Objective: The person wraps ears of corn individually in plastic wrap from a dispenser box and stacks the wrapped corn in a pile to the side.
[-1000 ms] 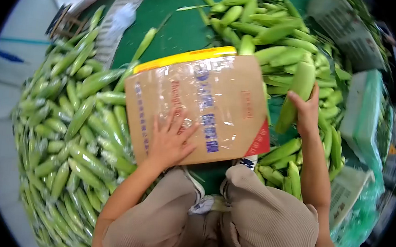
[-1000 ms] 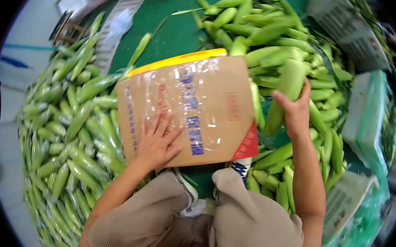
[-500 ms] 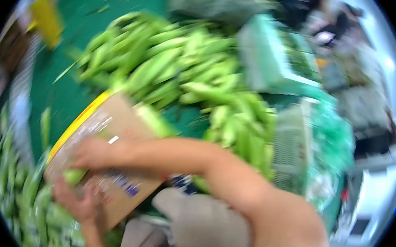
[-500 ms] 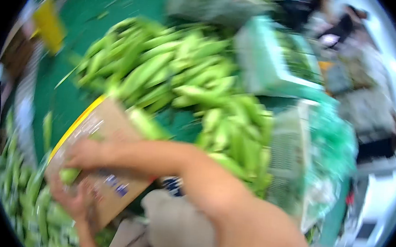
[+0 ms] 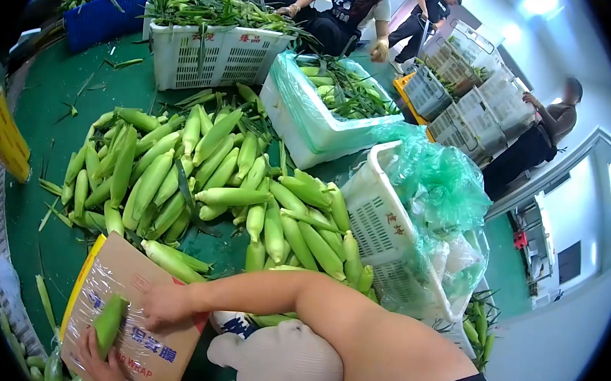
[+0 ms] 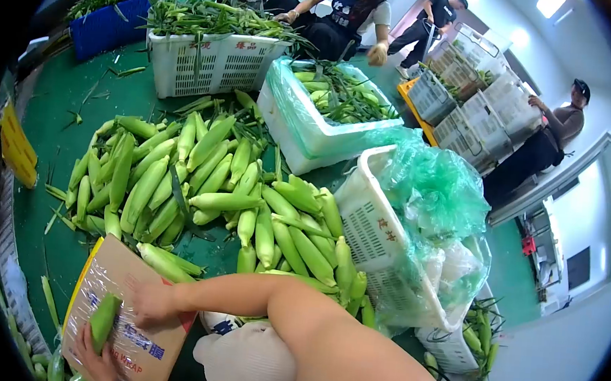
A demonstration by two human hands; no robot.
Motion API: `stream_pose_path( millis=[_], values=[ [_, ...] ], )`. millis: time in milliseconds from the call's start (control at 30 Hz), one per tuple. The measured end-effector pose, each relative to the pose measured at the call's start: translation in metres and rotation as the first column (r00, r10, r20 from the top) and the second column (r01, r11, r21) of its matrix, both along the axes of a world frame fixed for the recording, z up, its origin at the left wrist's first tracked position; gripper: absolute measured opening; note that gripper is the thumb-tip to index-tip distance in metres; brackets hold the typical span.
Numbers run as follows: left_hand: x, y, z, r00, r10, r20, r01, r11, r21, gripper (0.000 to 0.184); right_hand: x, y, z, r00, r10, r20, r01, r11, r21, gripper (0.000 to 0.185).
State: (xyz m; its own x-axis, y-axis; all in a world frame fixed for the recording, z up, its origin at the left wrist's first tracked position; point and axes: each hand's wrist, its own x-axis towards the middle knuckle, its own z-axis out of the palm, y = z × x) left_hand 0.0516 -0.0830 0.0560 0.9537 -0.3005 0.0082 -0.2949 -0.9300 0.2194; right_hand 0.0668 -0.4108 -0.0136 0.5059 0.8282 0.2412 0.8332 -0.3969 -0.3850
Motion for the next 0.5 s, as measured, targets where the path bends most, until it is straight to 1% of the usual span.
stream_pose_path(
  millis=[33, 67, 100, 133, 233, 267, 333, 367, 467, 500],
  values=[
    [-0.004, 0.004, 0.000, 0.999, -0.031, 0.012, 0.031, 0.999, 0.009, 0.065, 0.001, 0.003, 0.000, 0.999, 0.014, 0.047, -0.014, 1.000, 0.005, 0.020],
    [-0.009, 0.012, -0.003, 0.998, -0.061, 0.018, 0.060, 0.998, 0.020, 0.065, 0.000, 0.007, -0.003, 0.995, -0.068, -0.074, 0.082, 0.975, 0.205, 0.016],
    [-0.014, 0.017, -0.006, 0.996, -0.088, 0.019, 0.088, 0.996, 0.028, 0.065, -0.004, 0.009, -0.007, 0.970, -0.119, -0.213, 0.194, 0.905, 0.379, 0.014],
    [-0.019, 0.011, 0.003, 0.993, -0.113, 0.036, 0.109, 0.989, 0.100, 0.064, -0.009, 0.007, -0.006, 0.923, -0.141, -0.359, 0.321, 0.798, 0.511, 0.011],
    [-0.022, 0.008, 0.006, 0.996, -0.045, -0.077, 0.041, 0.998, -0.050, 0.063, -0.007, 0.035, -0.001, 0.862, -0.262, -0.434, 0.488, 0.665, 0.566, 0.009],
    [-0.017, 0.009, 0.006, 0.994, -0.109, -0.033, 0.108, 0.994, -0.017, 0.063, 0.004, 0.056, -0.009, 0.800, -0.298, -0.520, 0.558, 0.689, 0.463, 0.015],
    [-0.012, 0.012, 0.001, 0.993, -0.106, -0.055, 0.102, 0.992, -0.073, 0.063, 0.039, 0.099, -0.034, 0.930, -0.260, -0.258, 0.357, 0.801, 0.481, 0.032],
    [-0.009, 0.014, 0.001, 0.992, -0.110, -0.067, 0.103, 0.990, -0.096, 0.063, 0.049, 0.110, -0.038, 0.966, -0.228, -0.120, 0.257, 0.846, 0.468, 0.041],
    [-0.004, 0.011, 0.009, 0.981, -0.163, -0.110, 0.135, 0.966, -0.219, 0.064, 0.053, 0.127, -0.023, 0.995, -0.087, -0.053, 0.099, 0.952, 0.288, 0.072],
    [-0.005, 0.009, 0.014, 0.980, -0.144, -0.136, 0.117, 0.976, -0.186, 0.064, 0.053, 0.128, -0.020, 0.995, -0.101, 0.007, 0.093, 0.937, 0.336, 0.077]
  ],
)
